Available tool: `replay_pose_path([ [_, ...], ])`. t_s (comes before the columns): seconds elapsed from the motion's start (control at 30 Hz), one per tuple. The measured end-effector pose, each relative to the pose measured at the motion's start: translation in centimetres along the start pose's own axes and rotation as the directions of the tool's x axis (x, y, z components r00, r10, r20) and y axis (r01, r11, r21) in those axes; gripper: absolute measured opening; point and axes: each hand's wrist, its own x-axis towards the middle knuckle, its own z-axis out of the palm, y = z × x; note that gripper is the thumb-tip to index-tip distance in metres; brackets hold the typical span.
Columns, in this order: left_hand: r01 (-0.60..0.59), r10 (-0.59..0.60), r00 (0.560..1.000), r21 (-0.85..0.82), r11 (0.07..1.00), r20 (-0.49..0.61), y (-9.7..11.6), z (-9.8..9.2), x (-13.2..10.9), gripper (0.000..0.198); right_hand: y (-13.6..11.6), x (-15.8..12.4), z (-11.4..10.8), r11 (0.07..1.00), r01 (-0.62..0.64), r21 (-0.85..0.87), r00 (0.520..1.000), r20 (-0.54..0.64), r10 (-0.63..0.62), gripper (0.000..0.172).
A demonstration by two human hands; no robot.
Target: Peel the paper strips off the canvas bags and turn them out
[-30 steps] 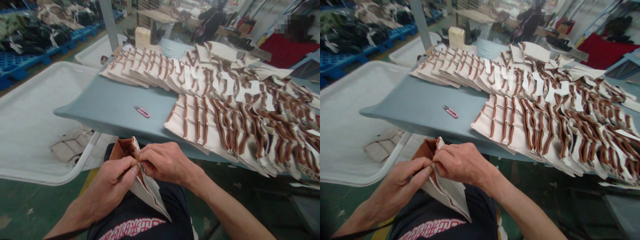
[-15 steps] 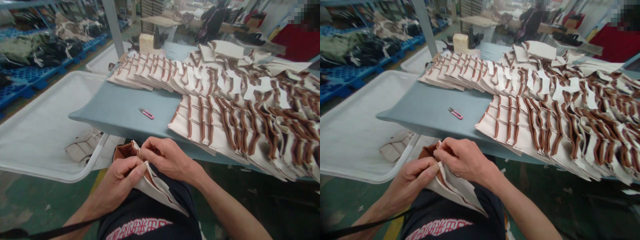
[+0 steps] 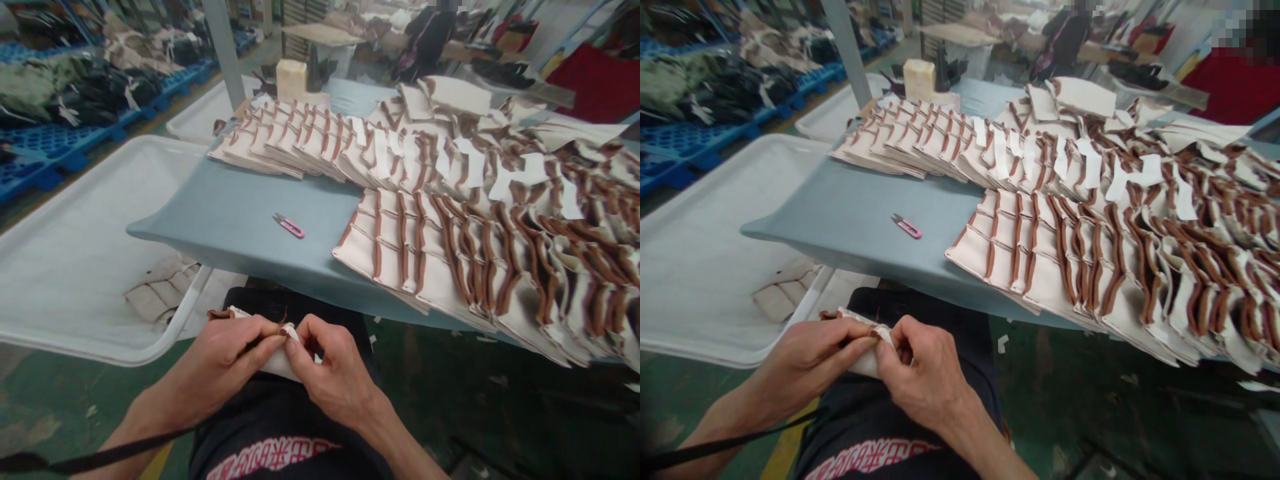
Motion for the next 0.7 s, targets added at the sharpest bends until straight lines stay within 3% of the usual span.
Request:
replay_pose_path([
  [0.13,0.020,-0.019,0.995,-0.004,1.000,0.102,-0.1,-0.6,-0.2,0.029,0.5,0.1,-0.4,0.993,-0.049,0.110,0.995,0.093,0.039,0.033],
  [0.27,0.148,-0.129,0.987,-0.247,0.958,0.091,0.4,-0.5,-0.1,0.041,0.4,0.5,-0.8,0.955,-0.085,0.284,0.979,0.204,0.026,0.035],
  [0.37,0.252,-0.233,0.968,-0.380,0.890,0.096,1.1,-0.3,0.2,0.046,0.1,0.7,-0.9,0.958,-0.045,0.284,0.984,0.177,-0.006,0.031],
  [0.57,0.345,-0.327,0.938,-0.268,0.899,0.113,2.2,0.1,0.6,0.049,0.3,0.8,-0.7,0.993,-0.018,0.112,0.995,0.097,0.007,0.032],
  [0.7,0.320,-0.321,0.947,-0.148,0.936,0.017,1.5,0.8,0.2,0.046,0.6,0.8,-0.3,0.999,0.046,0.008,0.998,0.043,-0.046,0.030],
])
